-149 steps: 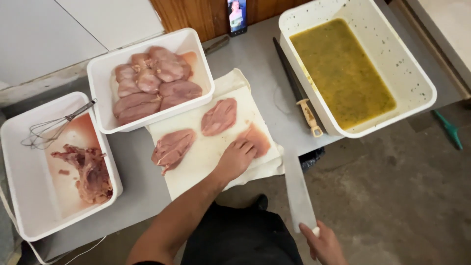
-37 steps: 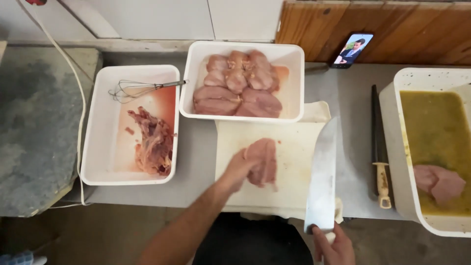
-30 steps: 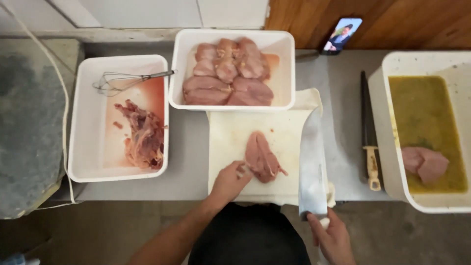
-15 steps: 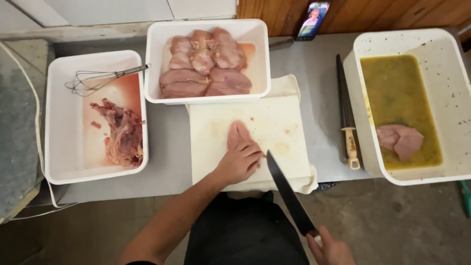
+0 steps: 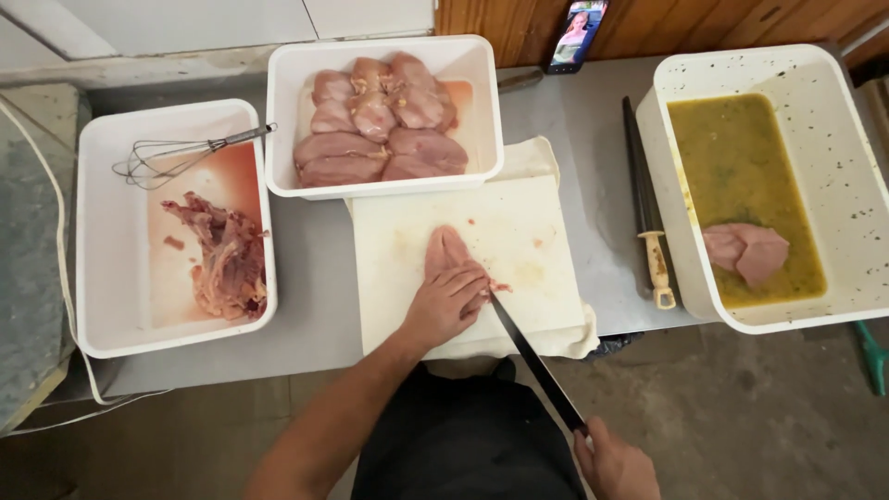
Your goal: Slicing raw chicken breasts on a cutting board and placing them into a marinade container.
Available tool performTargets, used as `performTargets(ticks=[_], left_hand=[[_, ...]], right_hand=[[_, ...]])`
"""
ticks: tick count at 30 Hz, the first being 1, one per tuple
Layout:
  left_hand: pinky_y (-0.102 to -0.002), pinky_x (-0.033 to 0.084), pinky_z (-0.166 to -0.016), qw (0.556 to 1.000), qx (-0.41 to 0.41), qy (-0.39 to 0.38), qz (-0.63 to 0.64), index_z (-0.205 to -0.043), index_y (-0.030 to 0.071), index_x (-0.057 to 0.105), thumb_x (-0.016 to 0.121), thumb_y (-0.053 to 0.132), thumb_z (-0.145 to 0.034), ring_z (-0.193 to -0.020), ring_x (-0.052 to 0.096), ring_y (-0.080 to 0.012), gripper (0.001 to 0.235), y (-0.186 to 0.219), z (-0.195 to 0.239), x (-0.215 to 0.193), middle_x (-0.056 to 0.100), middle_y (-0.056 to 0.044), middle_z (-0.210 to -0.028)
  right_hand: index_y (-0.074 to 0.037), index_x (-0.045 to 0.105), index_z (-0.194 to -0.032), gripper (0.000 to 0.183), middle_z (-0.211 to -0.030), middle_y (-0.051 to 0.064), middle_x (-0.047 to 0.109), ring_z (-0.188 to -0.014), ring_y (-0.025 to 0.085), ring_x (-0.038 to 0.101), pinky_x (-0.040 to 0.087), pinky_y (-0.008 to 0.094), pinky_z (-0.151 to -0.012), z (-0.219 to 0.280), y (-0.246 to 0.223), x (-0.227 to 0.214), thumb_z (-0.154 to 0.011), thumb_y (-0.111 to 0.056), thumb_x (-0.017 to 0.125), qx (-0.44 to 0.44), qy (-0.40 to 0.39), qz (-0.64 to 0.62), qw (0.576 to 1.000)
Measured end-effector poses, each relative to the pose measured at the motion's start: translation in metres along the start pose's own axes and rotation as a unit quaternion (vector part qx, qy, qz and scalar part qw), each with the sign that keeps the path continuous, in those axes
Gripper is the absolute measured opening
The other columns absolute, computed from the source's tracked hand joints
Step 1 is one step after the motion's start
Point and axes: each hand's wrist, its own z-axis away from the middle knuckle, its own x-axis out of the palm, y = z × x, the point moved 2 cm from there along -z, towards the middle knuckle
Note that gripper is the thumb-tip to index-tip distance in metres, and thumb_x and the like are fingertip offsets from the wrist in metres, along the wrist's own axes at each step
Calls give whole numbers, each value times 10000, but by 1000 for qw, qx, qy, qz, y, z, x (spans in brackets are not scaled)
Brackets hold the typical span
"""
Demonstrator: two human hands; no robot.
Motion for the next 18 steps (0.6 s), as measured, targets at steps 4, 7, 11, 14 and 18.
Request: performTargets(ticks=[4,7,11,14,18], left_hand=[[-369,444,-1087,998,-3,46,-53,-1279,60,678,737,175,-940,-1255,605,-230,363,12,-6,4,690,-67,-1308],[-386,460,-1084,994,-15,85,-66,-1247,28,692,747,174,-940,-1217,621,-259,345,14,-6,10,698,-99,-1274],[-376,461,-1058,990,-30,100,-92,-1186,25,698,760,172,-913,-1168,626,-255,317,21,-8,9,699,-106,-1252],[-378,447,-1056,990,-42,96,-99,-1178,51,691,757,167,-900,-1202,614,-256,308,20,-8,11,687,-92,-1268],[-387,472,-999,989,-17,107,-102,-1116,44,702,751,139,-890,-1118,629,-272,250,20,-11,4,696,-98,-1175]], right_hand=[[-277,490,-970,294,-664,10,690,-616,385,693,516,523,-530,-3,-1,27,-923,-563,541,47,-2,3,999],[-257,487,-975,302,-658,55,714,-641,418,703,513,557,-540,-7,-17,24,-923,-548,552,25,25,-12,999],[-216,466,-992,341,-849,101,761,-850,479,694,517,617,-733,-16,-62,-30,-964,-556,492,90,-96,-48,990],[-182,468,-979,290,-797,137,742,-778,488,686,506,605,-694,-31,-82,-53,-992,-472,478,73,-95,-78,990],[-145,501,-1000,279,-869,166,747,-864,475,701,509,585,-776,-65,-106,-78,-1012,-420,453,87,-126,-110,982]])
